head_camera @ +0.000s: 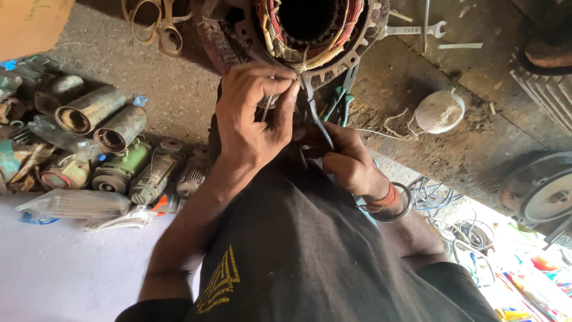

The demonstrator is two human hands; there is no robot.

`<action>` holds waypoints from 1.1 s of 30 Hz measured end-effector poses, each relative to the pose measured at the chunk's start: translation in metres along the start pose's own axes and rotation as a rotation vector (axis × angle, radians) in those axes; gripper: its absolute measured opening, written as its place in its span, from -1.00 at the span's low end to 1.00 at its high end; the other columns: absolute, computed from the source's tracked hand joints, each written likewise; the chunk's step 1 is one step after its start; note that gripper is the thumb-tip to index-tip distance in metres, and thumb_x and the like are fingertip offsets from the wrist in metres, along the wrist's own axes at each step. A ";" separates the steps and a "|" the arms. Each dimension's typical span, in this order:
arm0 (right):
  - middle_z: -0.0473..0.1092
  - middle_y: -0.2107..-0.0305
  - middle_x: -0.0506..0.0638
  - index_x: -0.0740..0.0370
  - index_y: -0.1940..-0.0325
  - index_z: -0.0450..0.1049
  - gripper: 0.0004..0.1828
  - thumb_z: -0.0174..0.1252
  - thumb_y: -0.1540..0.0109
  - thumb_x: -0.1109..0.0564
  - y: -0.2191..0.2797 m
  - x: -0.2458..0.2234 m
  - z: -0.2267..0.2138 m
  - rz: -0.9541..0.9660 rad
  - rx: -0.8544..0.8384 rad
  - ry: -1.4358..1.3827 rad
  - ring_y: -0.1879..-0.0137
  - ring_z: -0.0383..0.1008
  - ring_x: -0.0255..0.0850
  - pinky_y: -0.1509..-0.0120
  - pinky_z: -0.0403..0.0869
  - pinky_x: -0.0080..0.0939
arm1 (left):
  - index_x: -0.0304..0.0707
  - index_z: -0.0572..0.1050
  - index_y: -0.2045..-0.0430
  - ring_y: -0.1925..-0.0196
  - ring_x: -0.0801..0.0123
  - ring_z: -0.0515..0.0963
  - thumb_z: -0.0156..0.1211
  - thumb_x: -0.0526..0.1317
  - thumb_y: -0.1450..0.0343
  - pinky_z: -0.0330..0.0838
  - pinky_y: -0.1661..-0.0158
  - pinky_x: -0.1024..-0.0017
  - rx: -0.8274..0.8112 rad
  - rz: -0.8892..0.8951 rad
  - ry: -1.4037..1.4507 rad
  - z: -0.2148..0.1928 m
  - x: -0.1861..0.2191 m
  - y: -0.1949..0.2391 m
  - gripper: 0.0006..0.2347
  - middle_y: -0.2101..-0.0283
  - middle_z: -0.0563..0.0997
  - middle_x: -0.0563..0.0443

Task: The person works on an electric motor stator, tying white string around the copper windings to secure them. They use pliers to cut the string and continue wrapping and adjusting the windings by hand throughout the clip.

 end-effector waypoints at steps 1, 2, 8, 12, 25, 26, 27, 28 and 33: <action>0.51 0.12 -0.03 0.43 -0.29 0.39 -0.25 -0.15 0.02 0.36 0.000 -0.004 0.003 -0.026 -0.010 0.072 0.10 0.45 -0.39 0.08 0.40 -0.43 | -0.26 0.48 0.26 -0.05 0.25 0.62 0.40 -0.40 -0.49 0.43 -0.08 0.40 0.005 0.015 -0.013 -0.001 0.002 -0.001 -0.85 0.07 0.68 0.05; 0.51 0.18 -0.05 0.42 -0.29 0.40 -0.27 -0.14 0.00 0.36 0.001 -0.009 0.005 -0.053 -0.016 0.147 0.18 0.42 -0.40 0.15 0.39 -0.42 | -0.27 0.49 0.28 -0.02 0.24 0.62 0.41 -0.40 -0.47 0.42 -0.08 0.36 0.014 0.049 -0.059 -0.002 0.005 -0.002 -0.85 0.09 0.68 0.04; 0.48 0.29 -0.04 0.44 -0.17 0.44 -0.38 -0.15 -0.03 0.35 -0.002 -0.022 0.008 -0.116 0.005 0.219 0.24 0.40 -0.36 0.15 0.39 -0.39 | -0.30 0.50 0.32 0.00 0.21 0.62 0.41 -0.41 -0.46 0.48 -0.05 0.31 0.022 0.107 -0.116 -0.003 0.010 -0.005 -0.86 0.13 0.67 0.00; 0.46 0.32 -0.02 0.43 -0.05 0.44 -0.45 -0.16 -0.01 0.33 -0.007 -0.023 0.007 -0.145 0.009 0.127 0.29 0.36 -0.36 0.21 0.36 -0.36 | -0.33 0.48 0.30 0.00 0.21 0.64 0.39 -0.41 -0.47 0.55 -0.02 0.33 0.033 0.121 -0.032 0.003 -0.001 0.003 -0.86 0.11 0.67 -0.03; 0.49 0.19 0.16 0.45 0.06 0.50 -0.63 -0.05 -0.10 0.32 0.052 -0.024 -0.043 -0.388 0.092 0.349 0.16 0.50 -0.14 0.10 0.48 -0.20 | -0.22 0.53 0.27 0.22 0.49 0.65 0.31 -0.30 -0.49 0.55 0.18 0.56 -0.303 -0.237 0.574 -0.018 0.027 0.026 -0.94 0.16 0.64 0.03; 0.51 0.21 0.15 0.41 0.06 0.52 -0.64 -0.07 -0.14 0.29 0.056 -0.017 -0.071 -0.351 0.349 0.313 0.21 0.49 -0.15 0.14 0.48 -0.20 | -0.20 0.59 0.32 0.19 0.45 0.68 0.34 -0.26 -0.45 0.59 0.11 0.47 -0.498 -0.258 0.490 -0.010 0.032 0.042 -0.94 0.22 0.67 0.04; 0.46 0.24 0.19 0.40 0.02 0.51 -0.69 -0.02 -0.21 0.31 0.061 -0.021 -0.084 -0.361 0.525 0.656 0.23 0.43 -0.09 0.14 0.41 -0.19 | -0.23 0.59 0.35 0.18 0.39 0.68 0.37 -0.25 -0.43 0.57 0.11 0.42 -0.617 -0.251 0.483 -0.002 0.038 0.056 -0.91 0.24 0.68 0.02; 0.41 0.26 0.22 0.39 -0.03 0.51 -0.74 0.03 -0.29 0.32 0.064 -0.028 -0.093 -0.370 0.706 0.999 0.25 0.37 -0.02 0.14 0.34 -0.18 | -0.25 0.59 0.37 0.17 0.33 0.68 0.40 -0.23 -0.40 0.56 0.11 0.38 -0.739 -0.238 0.476 0.010 0.042 0.069 -0.89 0.27 0.68 -0.01; 0.41 0.00 0.32 0.32 -0.18 0.44 -0.52 0.27 -0.17 0.25 0.042 -0.046 -0.073 -0.545 0.984 1.660 -0.17 0.39 0.17 -0.25 0.40 0.11 | -0.23 0.52 0.26 0.16 0.41 0.69 0.30 -0.22 -0.50 0.62 0.06 0.41 -0.657 -0.271 0.742 0.023 0.054 0.077 -0.89 0.24 0.66 0.04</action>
Point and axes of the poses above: each hand's wrist, its own y-axis away from the middle knuckle, its own z-axis out of the palm, x = y × z, the point moved 9 cm from there along -y, towards the middle knuckle
